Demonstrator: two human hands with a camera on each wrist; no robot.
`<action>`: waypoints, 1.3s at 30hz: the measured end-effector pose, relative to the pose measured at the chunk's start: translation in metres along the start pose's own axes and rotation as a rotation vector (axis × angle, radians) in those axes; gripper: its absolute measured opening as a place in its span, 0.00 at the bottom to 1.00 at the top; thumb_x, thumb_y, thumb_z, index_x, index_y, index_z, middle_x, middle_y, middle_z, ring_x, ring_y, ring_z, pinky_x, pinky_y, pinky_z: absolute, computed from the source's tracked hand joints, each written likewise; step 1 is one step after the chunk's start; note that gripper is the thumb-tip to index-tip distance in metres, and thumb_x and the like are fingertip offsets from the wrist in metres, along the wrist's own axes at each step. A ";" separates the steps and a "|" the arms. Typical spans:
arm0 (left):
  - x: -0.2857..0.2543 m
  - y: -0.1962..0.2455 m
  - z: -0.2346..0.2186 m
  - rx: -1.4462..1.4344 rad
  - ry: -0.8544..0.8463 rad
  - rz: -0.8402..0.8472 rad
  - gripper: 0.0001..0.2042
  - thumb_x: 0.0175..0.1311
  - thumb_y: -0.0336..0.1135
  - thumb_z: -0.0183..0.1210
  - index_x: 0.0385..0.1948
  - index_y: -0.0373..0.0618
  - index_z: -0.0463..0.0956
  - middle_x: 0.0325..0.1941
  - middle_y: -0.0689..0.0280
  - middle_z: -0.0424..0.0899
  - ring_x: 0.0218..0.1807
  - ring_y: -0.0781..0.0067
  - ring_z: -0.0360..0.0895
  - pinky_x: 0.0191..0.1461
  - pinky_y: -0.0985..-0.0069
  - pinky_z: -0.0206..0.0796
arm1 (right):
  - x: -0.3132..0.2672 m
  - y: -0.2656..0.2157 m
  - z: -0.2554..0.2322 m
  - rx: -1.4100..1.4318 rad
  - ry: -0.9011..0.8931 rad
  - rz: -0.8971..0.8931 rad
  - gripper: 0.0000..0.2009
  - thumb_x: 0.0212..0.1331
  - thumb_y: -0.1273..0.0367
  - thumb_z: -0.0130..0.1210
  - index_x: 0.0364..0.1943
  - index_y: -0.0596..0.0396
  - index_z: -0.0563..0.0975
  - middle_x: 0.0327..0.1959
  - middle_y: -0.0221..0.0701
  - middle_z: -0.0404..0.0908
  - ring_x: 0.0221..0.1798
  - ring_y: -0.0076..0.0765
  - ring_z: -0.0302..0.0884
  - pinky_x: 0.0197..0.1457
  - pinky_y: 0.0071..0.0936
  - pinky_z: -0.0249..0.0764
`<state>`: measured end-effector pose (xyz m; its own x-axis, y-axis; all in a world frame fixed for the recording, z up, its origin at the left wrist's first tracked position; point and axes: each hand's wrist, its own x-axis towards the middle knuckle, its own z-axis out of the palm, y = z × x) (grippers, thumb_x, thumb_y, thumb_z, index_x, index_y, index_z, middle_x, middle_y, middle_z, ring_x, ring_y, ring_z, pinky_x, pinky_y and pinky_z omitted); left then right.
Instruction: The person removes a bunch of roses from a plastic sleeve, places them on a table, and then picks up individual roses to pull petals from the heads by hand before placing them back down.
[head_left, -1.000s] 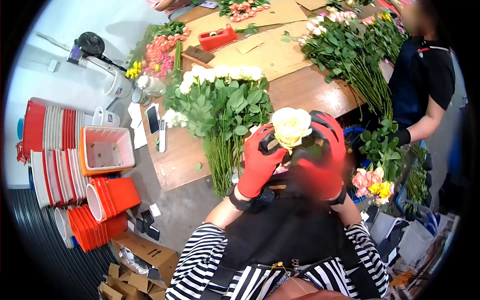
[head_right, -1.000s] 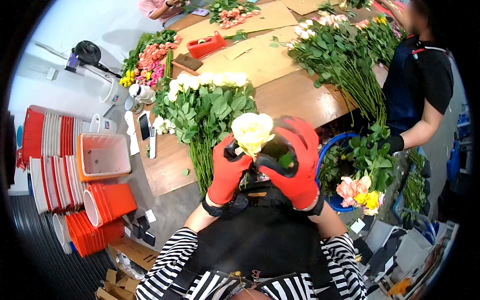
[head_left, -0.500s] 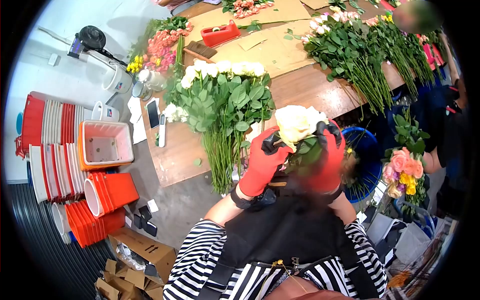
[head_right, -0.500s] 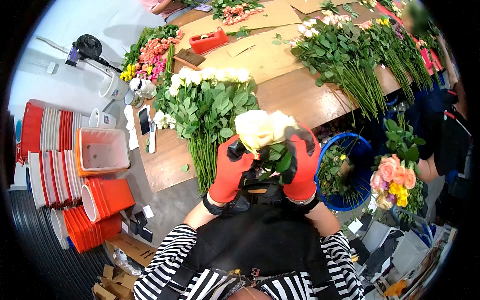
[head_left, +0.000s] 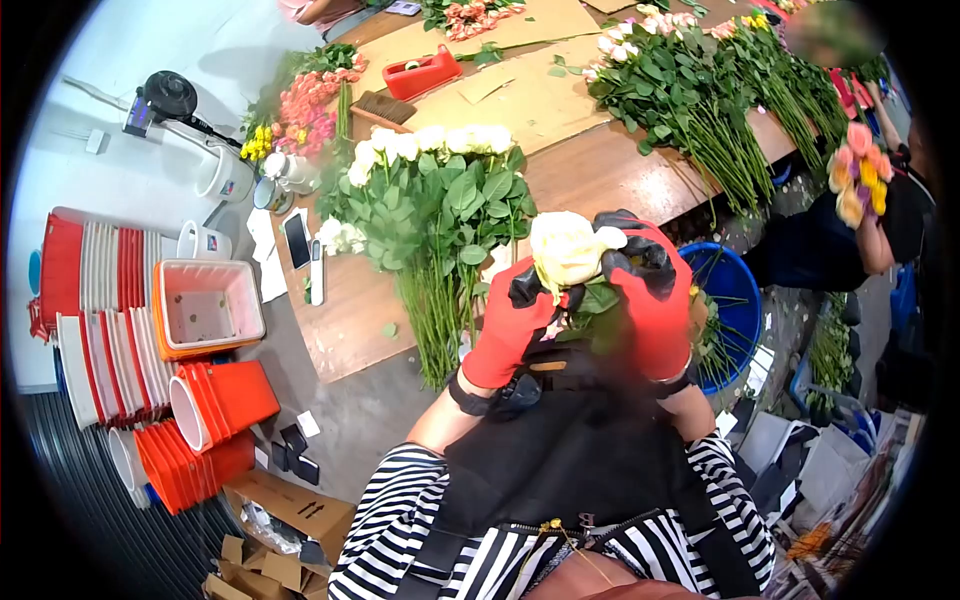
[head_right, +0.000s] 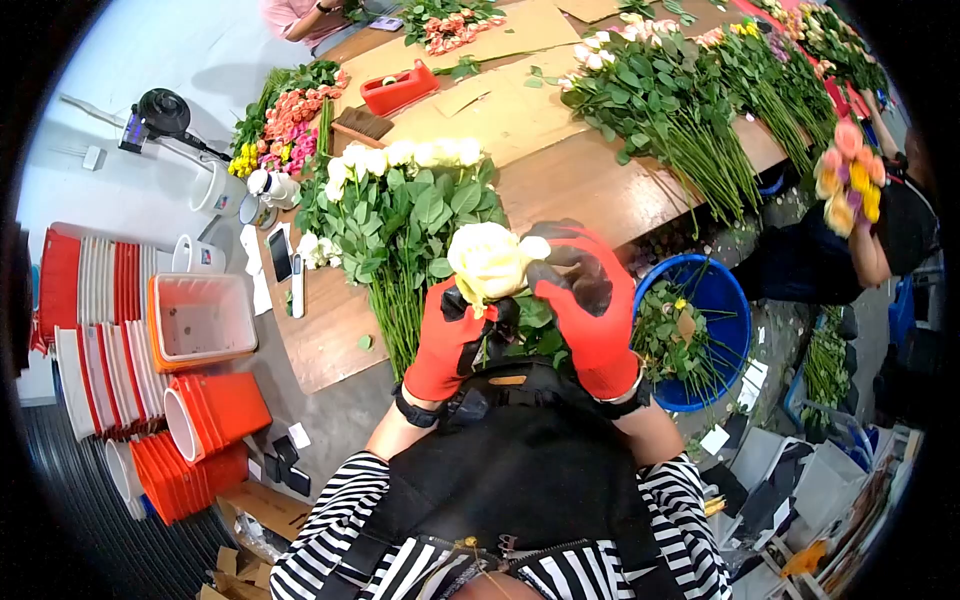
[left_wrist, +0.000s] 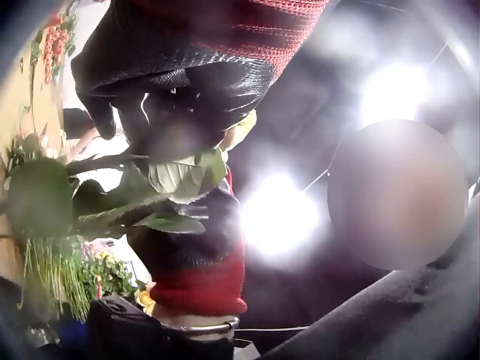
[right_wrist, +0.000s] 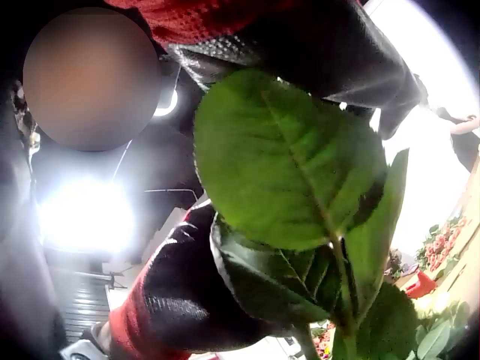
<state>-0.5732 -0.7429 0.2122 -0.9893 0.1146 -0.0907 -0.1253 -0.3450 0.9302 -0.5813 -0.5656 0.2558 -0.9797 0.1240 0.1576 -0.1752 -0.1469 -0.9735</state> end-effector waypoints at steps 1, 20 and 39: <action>0.000 -0.001 -0.002 -0.061 -0.011 -0.037 0.20 0.58 0.24 0.56 0.55 0.34 0.71 0.41 0.60 0.83 0.40 0.76 0.79 0.48 0.75 0.72 | 0.001 0.006 -0.002 0.009 0.016 0.017 0.20 0.51 0.81 0.56 0.52 0.63 0.73 0.52 0.37 0.78 0.49 0.29 0.75 0.51 0.24 0.72; 0.010 0.007 0.011 0.395 0.173 0.240 0.23 0.39 0.24 0.71 0.42 0.34 0.77 0.40 0.60 0.81 0.44 0.68 0.79 0.52 0.73 0.69 | -0.005 -0.007 0.011 -0.514 0.065 -0.403 0.22 0.41 0.80 0.68 0.45 0.58 0.78 0.52 0.37 0.75 0.59 0.45 0.71 0.58 0.34 0.71; 0.008 0.012 0.014 -0.022 0.047 -0.039 0.15 0.53 0.26 0.56 0.44 0.33 0.77 0.37 0.66 0.84 0.37 0.79 0.78 0.44 0.79 0.69 | -0.018 0.032 0.007 0.120 0.136 -0.077 0.18 0.45 0.83 0.52 0.45 0.61 0.75 0.46 0.37 0.80 0.44 0.32 0.78 0.50 0.27 0.74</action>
<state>-0.5813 -0.7328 0.2281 -0.9860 0.0841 -0.1437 -0.1646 -0.3612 0.9178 -0.5702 -0.5792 0.2226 -0.9423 0.2692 0.1991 -0.2673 -0.2464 -0.9316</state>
